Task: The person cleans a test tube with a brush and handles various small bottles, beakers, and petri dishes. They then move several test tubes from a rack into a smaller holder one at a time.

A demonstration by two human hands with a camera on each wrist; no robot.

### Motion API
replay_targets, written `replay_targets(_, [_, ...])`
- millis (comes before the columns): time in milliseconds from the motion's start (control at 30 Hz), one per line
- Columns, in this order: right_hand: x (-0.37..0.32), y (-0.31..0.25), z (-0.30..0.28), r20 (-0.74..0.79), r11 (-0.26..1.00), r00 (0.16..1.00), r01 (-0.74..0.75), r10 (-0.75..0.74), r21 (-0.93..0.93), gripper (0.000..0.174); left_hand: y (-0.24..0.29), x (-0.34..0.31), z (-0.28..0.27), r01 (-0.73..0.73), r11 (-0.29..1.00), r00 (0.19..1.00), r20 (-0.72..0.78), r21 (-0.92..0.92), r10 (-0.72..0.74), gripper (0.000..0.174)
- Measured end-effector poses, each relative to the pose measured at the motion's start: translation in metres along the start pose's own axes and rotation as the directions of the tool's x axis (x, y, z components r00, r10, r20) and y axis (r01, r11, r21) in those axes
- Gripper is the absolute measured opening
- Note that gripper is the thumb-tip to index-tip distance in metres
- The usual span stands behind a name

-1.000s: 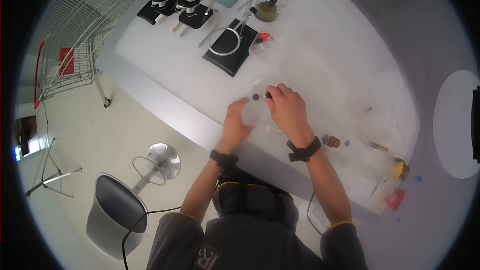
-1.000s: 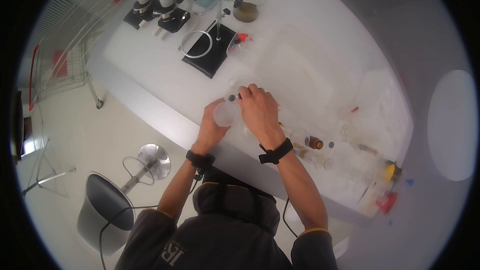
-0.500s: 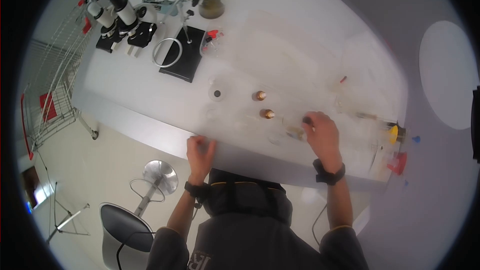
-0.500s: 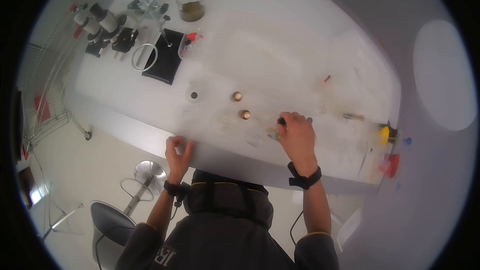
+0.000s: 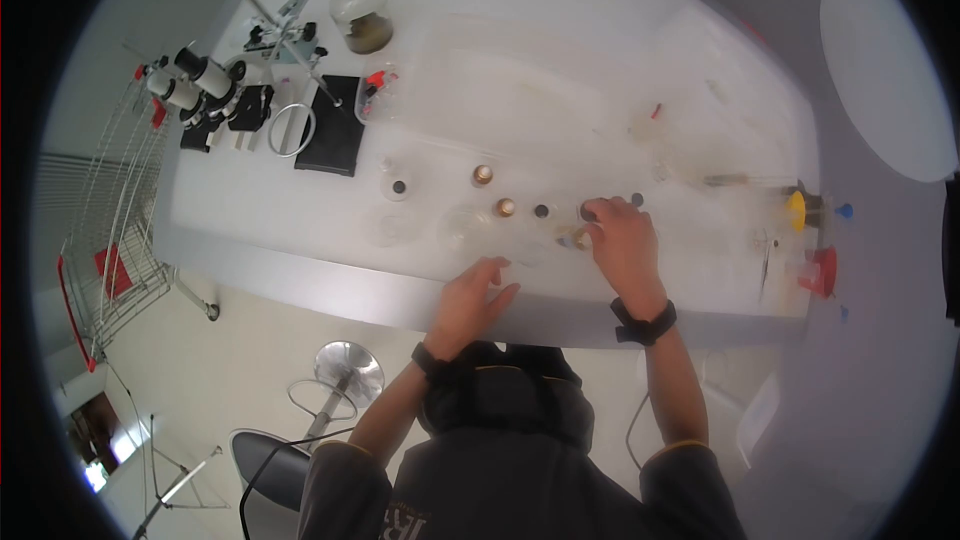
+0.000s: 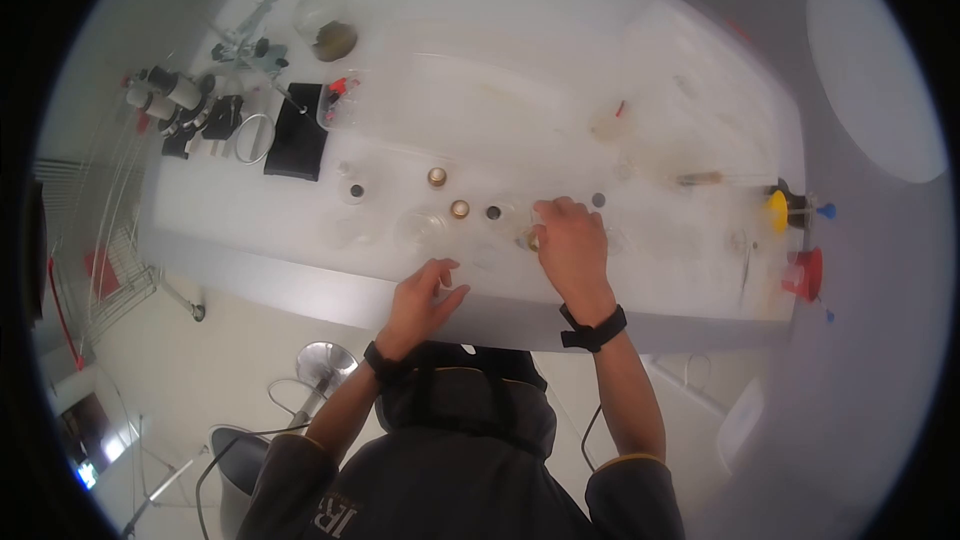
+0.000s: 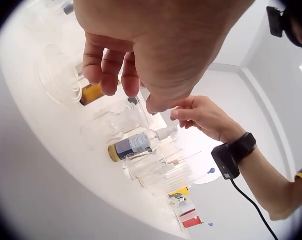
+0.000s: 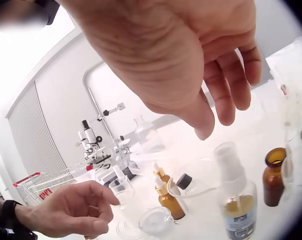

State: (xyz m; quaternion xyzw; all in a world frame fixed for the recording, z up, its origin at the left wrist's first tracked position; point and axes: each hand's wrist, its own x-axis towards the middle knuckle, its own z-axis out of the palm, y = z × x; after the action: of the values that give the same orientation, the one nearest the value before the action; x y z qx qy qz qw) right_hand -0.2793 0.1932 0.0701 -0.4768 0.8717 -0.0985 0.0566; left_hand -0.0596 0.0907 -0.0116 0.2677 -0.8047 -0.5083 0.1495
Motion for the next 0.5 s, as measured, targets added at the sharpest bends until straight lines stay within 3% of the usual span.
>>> replay_targets(167, [-0.055, 0.029, -0.027, -0.115, 0.99, 0.985, -0.122, 0.13, 0.067, 0.019, 0.022, 0.025, 0.019, -0.054, 0.996, 0.99, -0.13, 0.066, 0.062, 0.032])
replay_targets(233, [-0.079, 0.042, -0.033, -0.13, 0.953, 0.958, -0.227, 0.256, 0.2, 0.014, 0.029, 0.044, 0.022, -0.074, 0.991, 0.981, -0.17, 0.114, 0.092, 0.031])
replay_targets(300, [-0.101, 0.058, -0.033, -0.175, 0.942, 0.946, -0.224, 0.272, 0.252, 0.011, 0.037, 0.067, 0.025, -0.215, 0.937, 0.942, -0.195, 0.276, 0.274, 0.027])
replay_targets(333, [-0.112, 0.066, -0.033, -0.17, 0.928, 0.94, -0.238, 0.294, 0.288, 0.011, 0.042, 0.075, 0.028, -0.133, 0.941, 0.971, -0.149, 0.312, 0.186, 0.023])
replay_targets(367, [-0.122, 0.073, -0.031, -0.164, 0.913, 0.936, -0.248, 0.312, 0.324, 0.011, 0.045, 0.082, 0.031, -0.136, 0.935, 0.969, -0.152, 0.329, 0.194, 0.023])
replay_targets(433, [-0.14, 0.089, -0.027, -0.16, 0.894, 0.934, -0.24, 0.319, 0.379, 0.01, 0.045, 0.094, 0.042, -0.021, 0.832, 0.992, -0.093, 0.554, 0.086, 0.022])
replay_targets(500, [-0.155, 0.103, -0.025, -0.124, 0.868, 0.937, -0.244, 0.325, 0.432, 0.01, 0.049, 0.101, 0.053, 0.022, 0.777, 0.996, -0.083, 0.63, 0.039, 0.022])
